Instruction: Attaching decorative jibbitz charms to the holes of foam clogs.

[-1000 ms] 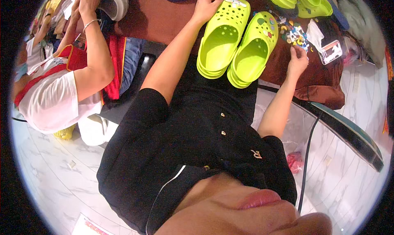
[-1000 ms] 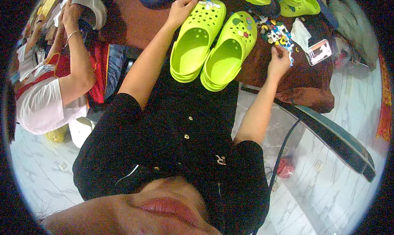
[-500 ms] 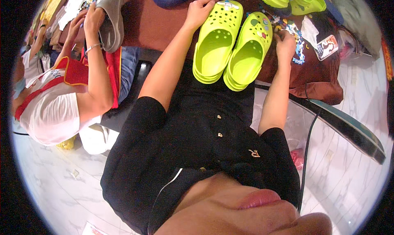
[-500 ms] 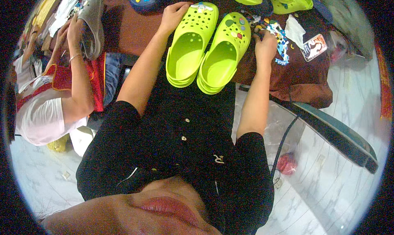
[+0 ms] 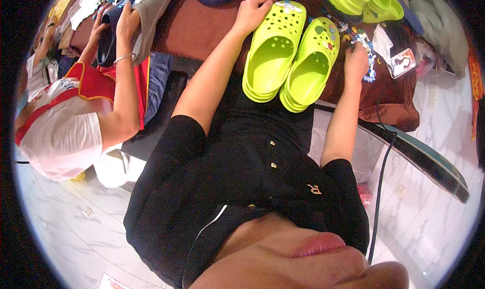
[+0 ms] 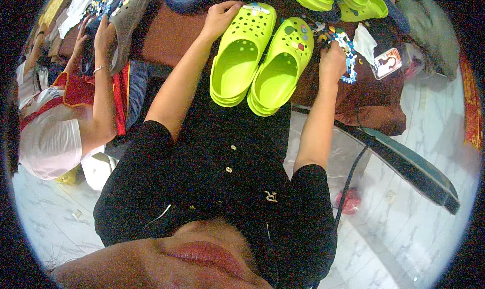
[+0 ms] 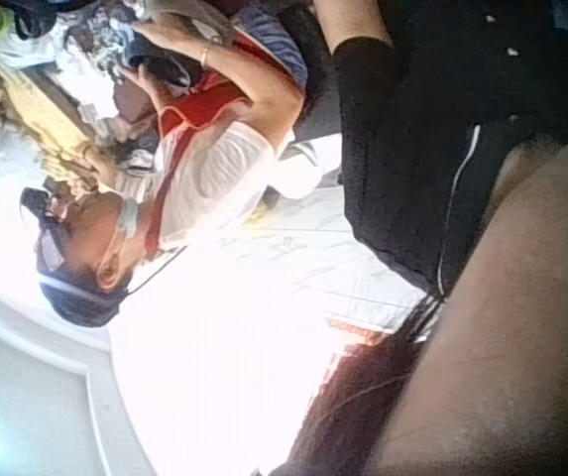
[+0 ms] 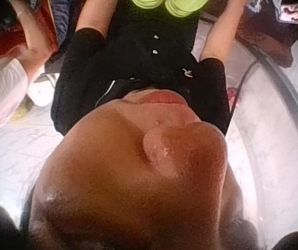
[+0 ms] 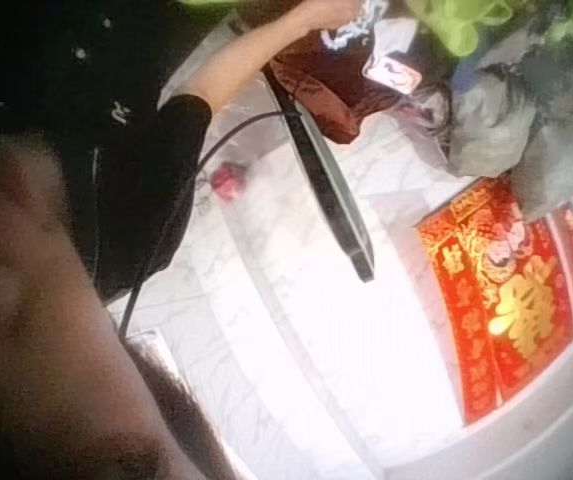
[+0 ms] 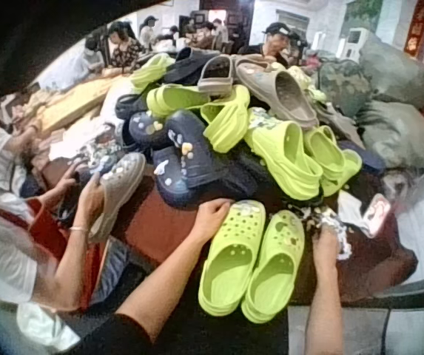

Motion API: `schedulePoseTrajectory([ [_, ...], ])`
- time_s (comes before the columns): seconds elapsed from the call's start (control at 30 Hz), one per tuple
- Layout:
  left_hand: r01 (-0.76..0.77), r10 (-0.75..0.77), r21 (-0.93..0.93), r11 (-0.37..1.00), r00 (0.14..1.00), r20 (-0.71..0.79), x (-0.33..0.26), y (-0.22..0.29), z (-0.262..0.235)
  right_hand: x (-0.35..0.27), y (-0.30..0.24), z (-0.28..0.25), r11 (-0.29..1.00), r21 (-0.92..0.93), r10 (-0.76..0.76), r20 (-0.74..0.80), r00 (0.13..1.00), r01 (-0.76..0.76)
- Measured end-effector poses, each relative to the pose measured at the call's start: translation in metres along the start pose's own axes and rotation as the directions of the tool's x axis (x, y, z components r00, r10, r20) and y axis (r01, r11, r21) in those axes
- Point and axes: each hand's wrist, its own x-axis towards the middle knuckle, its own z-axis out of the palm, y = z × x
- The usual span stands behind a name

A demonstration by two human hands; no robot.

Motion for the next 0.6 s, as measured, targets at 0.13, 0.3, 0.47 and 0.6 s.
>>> schedulePoseTrajectory([
  [0.13, 0.002, -0.003, 0.071, 0.997, 1.000, 0.017, -0.001, -0.001, -0.003, -0.001, -0.013, -0.018, 0.996, 0.070, 0.047, 0.041, 0.998, -0.050],
  [0.3, -0.045, 0.046, 0.050, 0.998, 0.999, -0.017, 0.003, 0.001, 0.000, 0.001, -0.051, -0.066, 0.886, 0.456, -0.052, -0.090, 0.995, 0.088],
  [0.47, -0.032, 0.033, 0.056, 0.998, 0.999, -0.027, -0.002, 0.003, -0.004, -0.003, -0.109, -0.078, 0.664, 0.739, -0.175, 0.006, 0.985, 0.113],
  [0.6, -0.022, 0.025, 0.062, 0.998, 0.999, -0.039, -0.007, 0.001, -0.004, 0.001, -0.140, -0.065, 0.634, 0.770, -0.320, 0.185, 0.929, 0.065],
])
